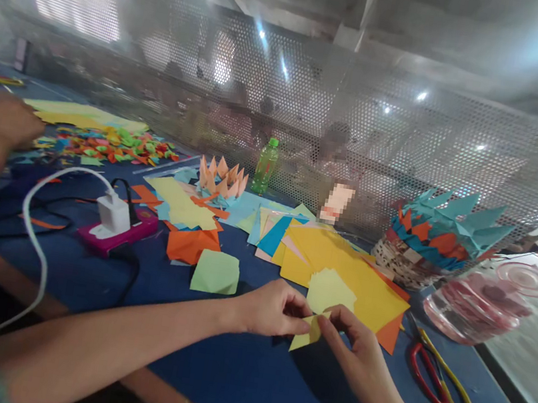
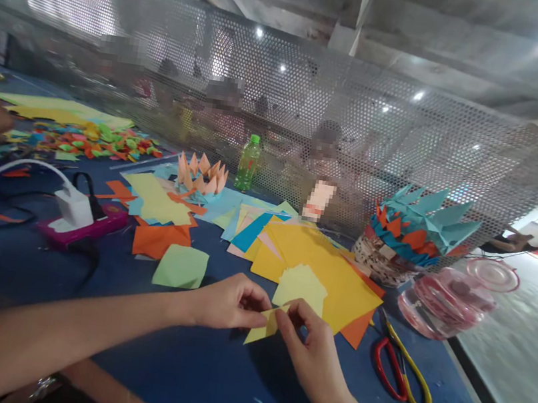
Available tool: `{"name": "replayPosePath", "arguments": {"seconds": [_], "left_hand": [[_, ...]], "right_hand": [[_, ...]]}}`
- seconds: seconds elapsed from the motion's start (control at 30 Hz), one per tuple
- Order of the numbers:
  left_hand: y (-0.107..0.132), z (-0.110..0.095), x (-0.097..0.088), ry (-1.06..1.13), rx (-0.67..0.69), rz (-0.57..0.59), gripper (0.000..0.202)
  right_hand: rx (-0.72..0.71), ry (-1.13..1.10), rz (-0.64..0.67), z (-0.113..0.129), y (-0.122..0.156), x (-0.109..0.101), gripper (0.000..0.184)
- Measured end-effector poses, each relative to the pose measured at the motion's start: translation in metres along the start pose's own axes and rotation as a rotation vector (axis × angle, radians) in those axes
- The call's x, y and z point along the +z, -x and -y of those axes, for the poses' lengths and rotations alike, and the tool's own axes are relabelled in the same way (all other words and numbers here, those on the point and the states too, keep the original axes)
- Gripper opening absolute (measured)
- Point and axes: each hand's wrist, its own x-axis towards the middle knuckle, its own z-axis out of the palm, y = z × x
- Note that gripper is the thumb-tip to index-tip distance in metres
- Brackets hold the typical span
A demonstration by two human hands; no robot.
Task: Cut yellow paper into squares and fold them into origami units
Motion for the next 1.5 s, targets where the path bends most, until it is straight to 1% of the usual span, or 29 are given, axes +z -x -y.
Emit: {"name": "replayPosePath", "arguments": {"seconds": [0.13,0.33,0.53,0.67,0.77,0.97,1.13,1.27,1.4,1.5], "left_hand": [[-0.002,-0.001,-0.002,-0.016,-0.017,0.004,0.013],[-0.004,0.003,-0.004,0.002,-0.069,-0.02,0.025],[-0.004,0.002,-0.002,0.033,-0.102,-0.042,0.028],[-0.004,0.0,0.0,0.07,-0.097,-0.06,0.028],[-0.004,-0.002,0.0,0.064,-0.101,-0.06,0.028],[-0.004,-0.002,-0.001,0.058,-0.124,-0.067,0.031],[-0.004,-0.002,0.003,0.068,-0.152,-0.091,0.035],[-0.001,-0.007,0.007,0.076,-0.144,-0.081,0.036],[0.0,-0.008,0.006,0.046,-0.095,-0.083,0.032],[0.0,-0.007,0.006,0.023,-0.084,-0.094,0.027]], "right_hand": [[-0.007,-0.03,-0.012,0.001,-0.001,-0.001,0.031],[0.005,-0.048,-0.041,0.004,0.003,-0.002,0.028],[0.024,-0.101,-0.004,0.005,0.005,0.001,0.025],[0.044,-0.075,0.032,0.006,0.006,0.003,0.025],[0.042,-0.087,0.035,0.005,0.007,0.005,0.025],[0.074,-0.223,0.015,0.003,0.006,0.006,0.03],[0.083,-0.338,0.001,0.001,0.007,0.007,0.031],[0.105,-0.432,0.015,0.001,0.008,0.007,0.033],[0.111,-0.492,0.021,0.004,0.007,0.006,0.029],[0.098,-0.511,0.046,0.006,0.005,0.005,0.028]]}}
